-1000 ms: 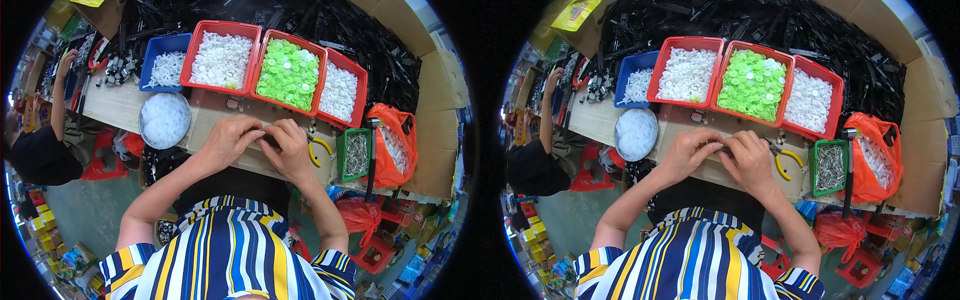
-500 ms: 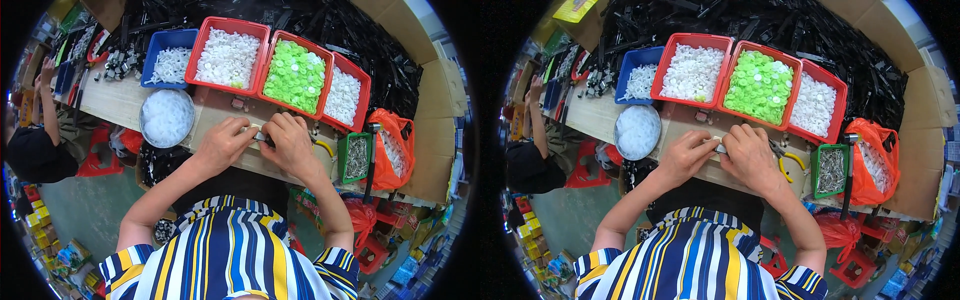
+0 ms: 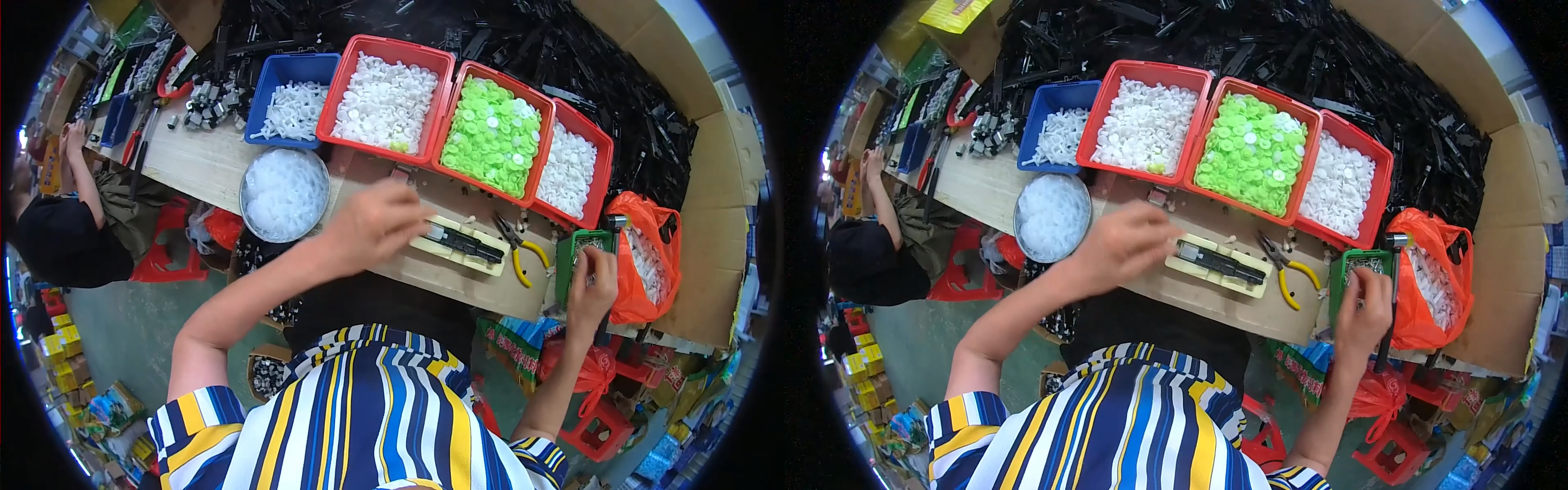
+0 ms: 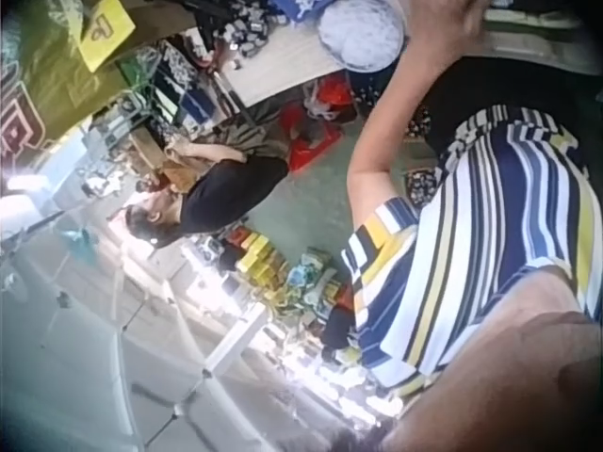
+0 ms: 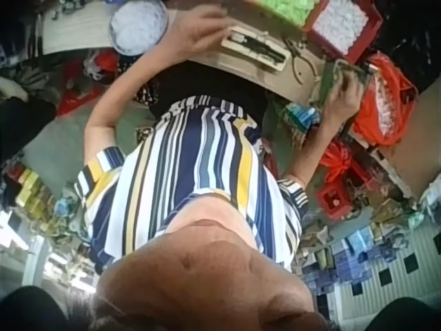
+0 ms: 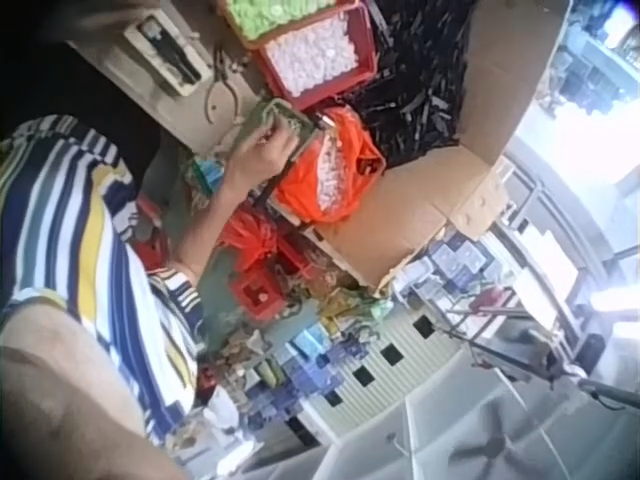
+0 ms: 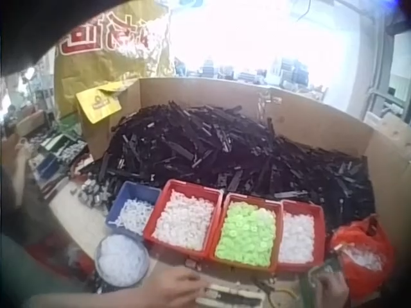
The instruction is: Manually assembling small plastic and metal components at a workbench in a factory setting.
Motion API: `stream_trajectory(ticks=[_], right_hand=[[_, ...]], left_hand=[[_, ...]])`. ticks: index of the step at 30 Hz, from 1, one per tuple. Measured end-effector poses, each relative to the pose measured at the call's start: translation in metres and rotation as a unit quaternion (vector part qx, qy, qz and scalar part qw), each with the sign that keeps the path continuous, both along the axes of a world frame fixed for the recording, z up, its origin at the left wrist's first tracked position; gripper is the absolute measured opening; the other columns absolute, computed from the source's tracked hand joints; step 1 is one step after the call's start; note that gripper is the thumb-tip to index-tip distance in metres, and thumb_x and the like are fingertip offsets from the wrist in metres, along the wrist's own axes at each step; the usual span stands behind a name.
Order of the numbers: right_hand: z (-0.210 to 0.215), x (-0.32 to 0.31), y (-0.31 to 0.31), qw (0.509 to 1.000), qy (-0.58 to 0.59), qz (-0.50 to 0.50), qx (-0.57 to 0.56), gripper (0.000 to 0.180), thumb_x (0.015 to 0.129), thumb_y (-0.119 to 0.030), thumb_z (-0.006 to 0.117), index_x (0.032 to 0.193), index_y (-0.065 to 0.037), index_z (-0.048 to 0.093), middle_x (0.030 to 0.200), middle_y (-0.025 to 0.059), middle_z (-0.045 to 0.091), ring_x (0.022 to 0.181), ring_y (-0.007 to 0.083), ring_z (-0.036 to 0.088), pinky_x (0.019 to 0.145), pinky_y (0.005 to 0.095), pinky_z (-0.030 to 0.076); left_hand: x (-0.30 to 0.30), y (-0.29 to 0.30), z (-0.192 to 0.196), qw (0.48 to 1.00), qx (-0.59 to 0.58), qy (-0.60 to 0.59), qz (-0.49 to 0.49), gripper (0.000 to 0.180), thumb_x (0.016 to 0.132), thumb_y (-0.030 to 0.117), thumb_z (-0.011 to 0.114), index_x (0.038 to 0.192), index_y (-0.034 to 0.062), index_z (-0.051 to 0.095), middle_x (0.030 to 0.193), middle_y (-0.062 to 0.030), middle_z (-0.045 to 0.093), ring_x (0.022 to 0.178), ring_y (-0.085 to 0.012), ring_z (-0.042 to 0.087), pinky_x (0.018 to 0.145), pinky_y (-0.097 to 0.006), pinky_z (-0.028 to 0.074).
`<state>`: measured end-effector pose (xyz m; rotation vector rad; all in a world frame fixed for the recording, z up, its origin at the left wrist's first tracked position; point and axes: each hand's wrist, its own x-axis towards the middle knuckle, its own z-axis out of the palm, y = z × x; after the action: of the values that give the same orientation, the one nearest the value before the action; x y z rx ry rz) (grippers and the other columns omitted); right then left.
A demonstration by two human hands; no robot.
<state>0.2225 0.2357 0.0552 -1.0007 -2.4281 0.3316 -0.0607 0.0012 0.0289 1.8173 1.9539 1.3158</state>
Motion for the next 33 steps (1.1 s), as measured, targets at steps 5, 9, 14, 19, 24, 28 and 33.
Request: stream_trajectory(ticks=[5,9,14,19,24,28,33], right_hand=[[-0.016,0.027,0.014,0.997,-0.055,-0.010,0.052,0.011,0.092,-0.002,0.064,0.101,0.004,0.065,0.091,0.0167,0.060,0.084,0.0359,0.063,0.075,0.0411,0.049],[-0.014,0.021,0.018,0.996,-0.075,-0.005,0.037,0.009,0.091,-0.002,0.065,0.097,0.004,0.064,0.088,0.0170,0.059,0.080,0.0354,0.062,0.072,0.0407,0.049],[-0.014,0.021,0.020,0.997,-0.074,-0.020,-0.001,0.008,0.090,-0.001,0.065,0.096,0.004,0.064,0.086,0.0164,0.058,0.074,0.0310,0.062,0.068,0.0386,0.049],[-0.007,0.019,0.019,0.999,0.013,-0.017,-0.029,0.007,0.087,0.002,0.066,0.094,0.004,0.064,0.084,0.0132,0.060,0.072,0.0240,0.062,0.067,0.0342,0.050],[0.005,-0.003,0.003,0.991,0.098,0.018,-0.084,0.007,0.085,0.005,0.068,0.092,0.004,0.066,0.082,0.0092,0.064,0.073,0.0159,0.061,0.068,0.0288,0.049],[0.015,-0.032,-0.014,0.980,0.140,0.067,-0.128,0.009,0.082,0.006,0.069,0.089,0.002,0.066,0.084,0.0059,0.066,0.074,0.0121,0.060,0.065,0.0256,0.046],[0.021,-0.075,-0.045,0.933,0.212,0.153,-0.246,0.009,0.081,0.006,0.070,0.088,0.002,0.068,0.082,0.0049,0.068,0.073,0.0109,0.061,0.065,0.0246,0.047]], left_hand=[[-0.057,0.036,0.019,0.988,-0.021,0.103,0.115,0.015,0.084,0.004,0.071,0.098,0.0001,0.073,0.092,-0.0133,0.067,0.087,-0.0302,0.066,0.073,-0.038,0.053],[-0.091,0.065,0.006,0.981,-0.063,0.162,0.091,0.014,0.081,0.002,0.070,0.095,-0.0010,0.072,0.096,-0.0132,0.066,0.095,-0.0320,0.063,0.083,-0.040,0.051],[-0.101,0.081,-0.002,0.965,-0.123,0.221,0.066,0.012,0.078,0.000,0.072,0.090,-0.0018,0.071,0.095,-0.0129,0.065,0.100,-0.0322,0.059,0.088,-0.042,0.051],[-0.101,0.079,-0.006,0.956,-0.118,0.253,0.093,0.010,0.076,0.001,0.073,0.085,-0.0022,0.068,0.094,-0.0131,0.062,0.097,-0.0324,0.059,0.086,-0.042,0.051],[-0.103,0.077,0.000,0.962,-0.122,0.228,0.082,0.009,0.079,0.003,0.073,0.085,-0.0021,0.069,0.094,-0.0137,0.061,0.097,-0.0321,0.059,0.085,-0.041,0.051],[-0.095,0.067,0.017,0.987,-0.032,0.138,0.081,0.012,0.081,0.007,0.074,0.086,-0.0038,0.071,0.087,-0.0136,0.066,0.089,-0.0288,0.063,0.076,-0.040,0.053],[-0.029,0.043,0.042,0.918,-0.093,-0.383,0.046,0.019,0.089,0.016,0.076,0.097,-0.0015,0.074,0.088,-0.0027,0.072,0.082,-0.0077,0.064,0.074,-0.025,0.051]])
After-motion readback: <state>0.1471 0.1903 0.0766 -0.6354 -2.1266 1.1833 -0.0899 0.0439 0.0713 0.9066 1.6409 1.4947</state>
